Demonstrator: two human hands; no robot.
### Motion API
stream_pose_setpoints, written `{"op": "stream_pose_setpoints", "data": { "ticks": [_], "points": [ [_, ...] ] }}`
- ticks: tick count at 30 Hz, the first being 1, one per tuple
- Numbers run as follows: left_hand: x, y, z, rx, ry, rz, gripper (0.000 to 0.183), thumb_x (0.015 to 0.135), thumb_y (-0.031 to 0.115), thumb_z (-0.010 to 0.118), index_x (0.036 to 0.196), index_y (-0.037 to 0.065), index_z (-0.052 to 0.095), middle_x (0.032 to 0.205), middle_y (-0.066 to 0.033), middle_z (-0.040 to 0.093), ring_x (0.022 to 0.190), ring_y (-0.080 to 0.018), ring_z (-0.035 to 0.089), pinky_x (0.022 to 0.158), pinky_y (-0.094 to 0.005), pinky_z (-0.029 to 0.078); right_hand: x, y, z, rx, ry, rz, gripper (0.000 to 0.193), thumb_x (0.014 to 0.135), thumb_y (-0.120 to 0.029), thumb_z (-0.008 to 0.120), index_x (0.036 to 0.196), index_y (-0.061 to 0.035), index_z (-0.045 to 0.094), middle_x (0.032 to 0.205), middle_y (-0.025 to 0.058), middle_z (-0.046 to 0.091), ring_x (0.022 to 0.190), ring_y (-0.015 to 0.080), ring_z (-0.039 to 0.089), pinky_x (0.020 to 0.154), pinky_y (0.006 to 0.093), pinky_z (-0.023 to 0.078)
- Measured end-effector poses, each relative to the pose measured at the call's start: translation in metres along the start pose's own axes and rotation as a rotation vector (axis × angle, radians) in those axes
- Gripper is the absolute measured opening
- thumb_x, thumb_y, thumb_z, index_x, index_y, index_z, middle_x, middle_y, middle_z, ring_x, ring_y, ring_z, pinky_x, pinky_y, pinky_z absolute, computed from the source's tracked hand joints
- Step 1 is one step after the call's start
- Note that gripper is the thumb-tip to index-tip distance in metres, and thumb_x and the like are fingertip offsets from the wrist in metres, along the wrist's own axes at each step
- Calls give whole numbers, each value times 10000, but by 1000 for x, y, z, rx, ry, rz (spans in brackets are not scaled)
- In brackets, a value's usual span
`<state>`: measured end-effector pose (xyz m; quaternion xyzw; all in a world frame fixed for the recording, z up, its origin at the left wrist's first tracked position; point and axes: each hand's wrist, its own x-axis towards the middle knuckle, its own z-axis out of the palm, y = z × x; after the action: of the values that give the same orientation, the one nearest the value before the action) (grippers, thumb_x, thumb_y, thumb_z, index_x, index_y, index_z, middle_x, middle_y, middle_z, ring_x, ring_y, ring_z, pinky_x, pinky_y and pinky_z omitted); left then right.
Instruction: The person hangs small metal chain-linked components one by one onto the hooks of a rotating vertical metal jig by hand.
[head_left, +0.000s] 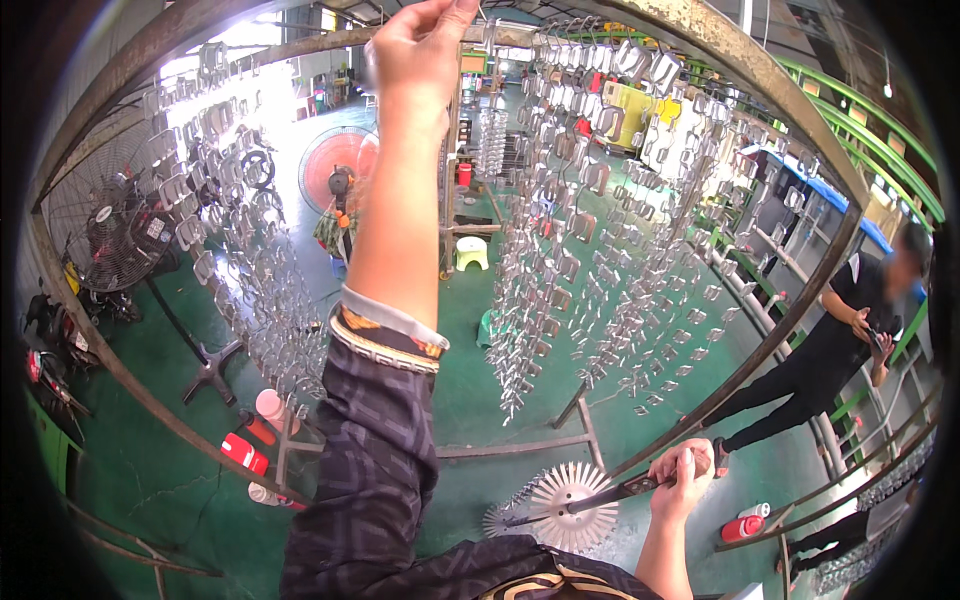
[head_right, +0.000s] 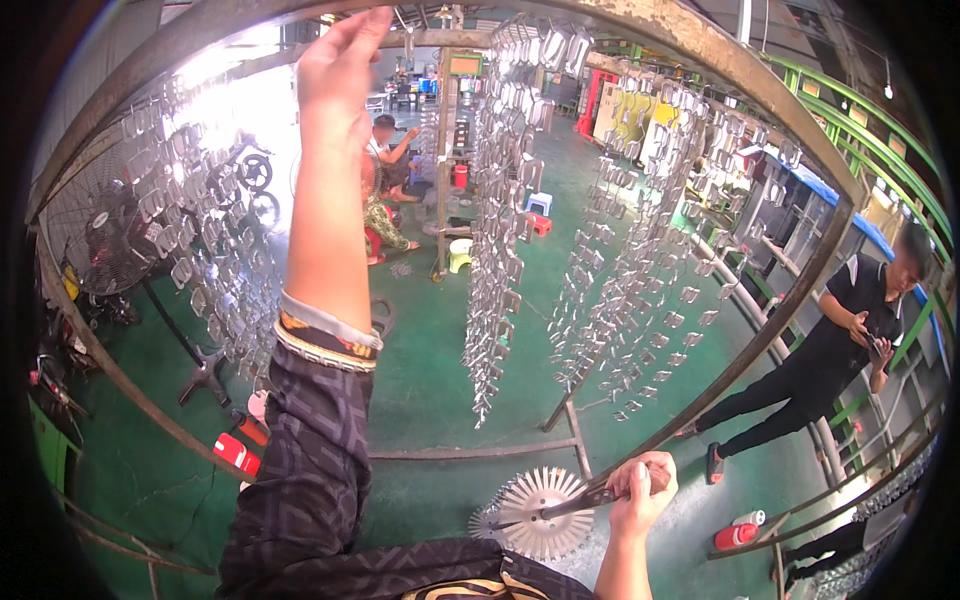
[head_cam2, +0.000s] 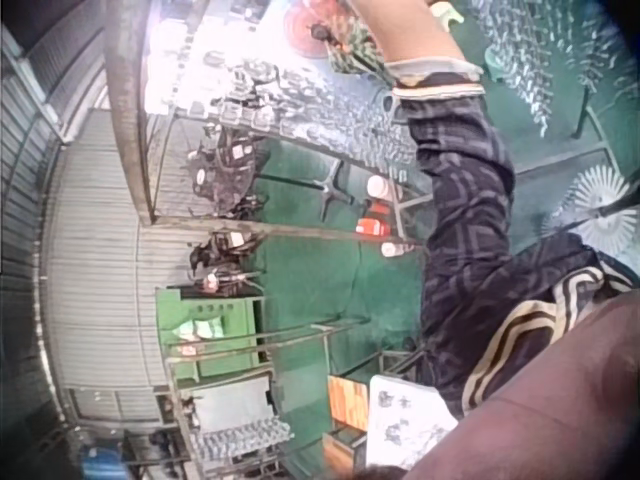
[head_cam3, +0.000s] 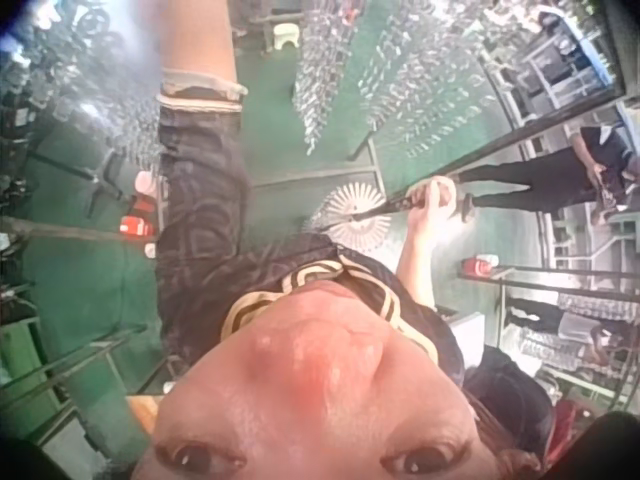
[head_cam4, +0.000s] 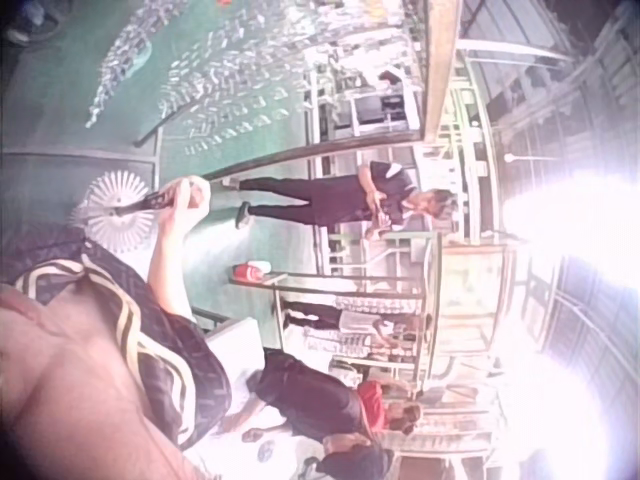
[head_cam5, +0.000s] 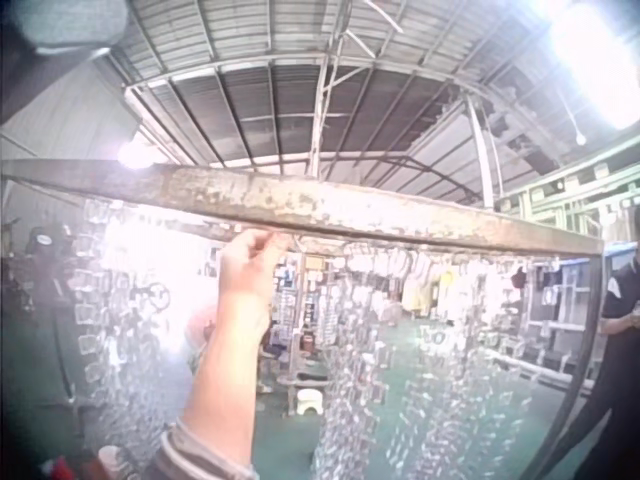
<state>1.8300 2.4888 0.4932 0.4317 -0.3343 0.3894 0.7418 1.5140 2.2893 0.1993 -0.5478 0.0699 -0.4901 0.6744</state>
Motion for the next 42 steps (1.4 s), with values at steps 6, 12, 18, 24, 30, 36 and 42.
{"op": "stream_pose_setpoints", "data": {
  "ticks": [6, 12, 18, 24, 30, 36, 42],
  "points": [
    [14, 0, 4, -274, -287, -120, 90, 819, 61, 600, 867, -14, 611, 794, -62, 624, 683, -120, 572, 615, -239, 451, 1, -3, -1, 3, -6, 17, 255, 831, -207, 602, 807, -16, 433, 546, 42, 434, 435, 106, 394, 396, 259, 379],
    [5, 6, 1, -418, -288, -159, 68, 806, 16, 590, 864, -17, 602, 786, -58, 631, 627, -99, 547, 566, -211, 427, 1, -2, -2, 6, -39, 14, 238, 838, -192, 585, 815, -20, 423, 549, 50, 434, 438, 112, 391, 397, 264, 375],
    [-31, -9, 15, -427, -505, -119, 89, 804, 27, 633, 891, 7, 636, 877, -100, 671, 825, -137, 621, 747, -254, 487, 1, -1, 4, -16, -42, 0, 224, 836, -176, 577, 815, -18, 419, 547, 52, 435, 428, 115, 386, 400, 261, 370],
    [-44, -9, 42, -407, -549, -189, 98, 795, 38, 655, 884, -3, 647, 836, -83, 673, 754, -120, 626, 712, -250, 494, -2, 0, 5, -19, -34, 7, 231, 835, -182, 580, 816, -18, 418, 548, 52, 435, 426, 117, 385, 402, 261, 366],
    [-46, -6, 52, -282, -522, -212, 97, 775, 53, 684, 858, 6, 665, 798, -66, 672, 737, -98, 615, 694, -231, 486, -3, -3, 7, -39, -24, -4, 234, 836, -196, 584, 824, -31, 419, 543, 44, 423, 430, 120, 385, 406, 261, 362],
    [-46, -7, 52, -194, -576, -227, 106, 759, 89, 711, 830, 20, 673, 784, -45, 673, 713, -83, 605, 661, -220, 473, -4, -3, 4, -57, -23, 8, 228, 837, -196, 582, 823, -38, 417, 536, 37, 408, 429, 118, 375, 411, 258, 361],
    [-44, 11, 47, 25, -596, -177, 135, 750, 133, 730, 819, 30, 678, 736, -28, 661, 667, -81, 586, 648, -219, 467, -5, -2, 2, -47, -24, -1, 232, 837, -201, 583, 837, -41, 415, 536, 37, 409, 424, 120, 375, 407, 260, 359]
  ]
}}
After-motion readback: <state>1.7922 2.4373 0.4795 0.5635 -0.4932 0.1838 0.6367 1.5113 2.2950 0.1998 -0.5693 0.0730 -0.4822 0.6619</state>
